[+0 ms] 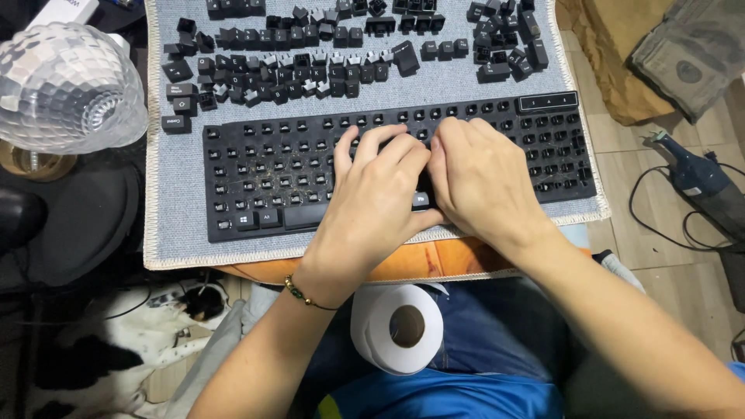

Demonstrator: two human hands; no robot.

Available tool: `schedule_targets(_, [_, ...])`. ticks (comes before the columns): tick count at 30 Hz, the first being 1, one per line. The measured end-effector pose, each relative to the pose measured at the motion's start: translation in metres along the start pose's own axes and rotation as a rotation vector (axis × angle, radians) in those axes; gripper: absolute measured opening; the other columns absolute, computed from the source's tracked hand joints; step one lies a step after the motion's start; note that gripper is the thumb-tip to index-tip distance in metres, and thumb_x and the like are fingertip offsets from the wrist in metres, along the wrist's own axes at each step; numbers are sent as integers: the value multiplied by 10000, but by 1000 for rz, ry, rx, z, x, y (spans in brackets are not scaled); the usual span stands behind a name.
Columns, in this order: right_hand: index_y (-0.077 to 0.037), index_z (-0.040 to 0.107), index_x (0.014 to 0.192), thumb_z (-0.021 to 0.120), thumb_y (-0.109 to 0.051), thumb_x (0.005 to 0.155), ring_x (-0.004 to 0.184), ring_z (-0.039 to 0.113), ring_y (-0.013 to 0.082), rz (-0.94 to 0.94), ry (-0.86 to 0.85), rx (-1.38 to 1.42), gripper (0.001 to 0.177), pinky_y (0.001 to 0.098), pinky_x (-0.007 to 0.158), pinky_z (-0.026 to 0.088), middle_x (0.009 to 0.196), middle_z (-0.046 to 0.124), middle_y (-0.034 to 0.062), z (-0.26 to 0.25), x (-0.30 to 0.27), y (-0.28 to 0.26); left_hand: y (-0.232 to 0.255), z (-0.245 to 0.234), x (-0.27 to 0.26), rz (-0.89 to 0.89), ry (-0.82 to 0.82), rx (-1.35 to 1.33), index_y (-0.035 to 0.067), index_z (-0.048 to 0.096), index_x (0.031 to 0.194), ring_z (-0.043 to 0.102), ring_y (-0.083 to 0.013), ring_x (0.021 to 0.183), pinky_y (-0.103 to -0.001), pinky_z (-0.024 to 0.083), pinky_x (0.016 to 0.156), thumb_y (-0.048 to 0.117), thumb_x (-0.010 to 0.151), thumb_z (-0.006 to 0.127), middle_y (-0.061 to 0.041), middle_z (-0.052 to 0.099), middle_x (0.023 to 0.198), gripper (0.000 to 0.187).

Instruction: The person is assembling a mechanical keyboard by attaching keycaps to the switches.

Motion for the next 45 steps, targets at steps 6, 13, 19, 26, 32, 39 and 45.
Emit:
schedule_targets(6, [2, 576, 946, 603, -22, 1003, 710, 541, 323, -3, 23, 3, 68, 428, 652, 468, 830, 598, 159, -1, 0, -2, -4, 13, -2, -8, -28, 20, 51, 648, 1146, 456, -332, 1313, -705, 198, 1136, 357, 664, 887, -88, 604, 1206, 619])
schedule_targets(13, [1, 569, 945, 601, -44, 1014, 701, 541, 321, -1, 7, -22, 88, 428, 643, 466, 824, 600, 162, 3, -1, 0, -1, 12, -3, 10, -20, 35, 17, 613, 1167, 444, -339, 1310, -711, 187, 1142, 327, 696, 862, -119, 576, 1240, 616])
schedule_targets(19, [2, 563, 945, 604, -37, 1006, 700, 538, 321, -4, 20, -6, 84, 428, 640, 468, 821, 598, 163, 1, -1, 0, 1, 13, -2, 14, -17, 69, 19, 602, 1173, 452, -354, 1274, -717, 207, 1127, 315, 687, 861, -132, 562, 1237, 625])
schedule_targets(26, [-1, 558, 932, 602, -35, 1005, 687, 528, 316, -7, 18, -9, 91, 428, 640, 467, 804, 587, 158, 1, 0, -3, 0, 12, -3, 15, 1, 68, 16, 606, 1168, 448, -345, 1267, -707, 211, 1126, 357, 694, 868, -130, 562, 1235, 640])
schedule_targets(32, [3, 571, 915, 595, -12, 988, 685, 542, 321, -32, 31, 27, 79, 419, 654, 469, 802, 595, 155, -1, -3, -5, -1, 12, -2, 8, 14, 44, 29, 618, 1144, 463, -338, 1258, -721, 216, 1119, 339, 680, 880, -117, 573, 1210, 617])
schedule_targets(39, [13, 561, 891, 570, -35, 1036, 642, 563, 340, 67, 8, 125, 153, 434, 608, 456, 778, 603, 154, -4, -1, 6, -8, 3, 2, -43, -52, -76, 67, 675, 1107, 513, -312, 1315, -663, 217, 1159, 348, 660, 911, -72, 663, 1176, 579])
schedule_targets(45, [28, 555, 842, 601, -57, 1076, 588, 471, 206, 161, -13, 379, 253, 331, 566, 424, 715, 571, 100, -15, 11, 16, -3, -30, 10, -23, 19, -398, 94, 687, 918, 706, -185, 805, -753, 262, 1101, 191, 842, 782, 11, 735, 930, 156])
Point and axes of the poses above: each hand's wrist, its own x-axis towards the middle knuckle, its own z-axis out of the palm, y = z × x, the point moved 10 cm from there along x, towards the middle knuckle
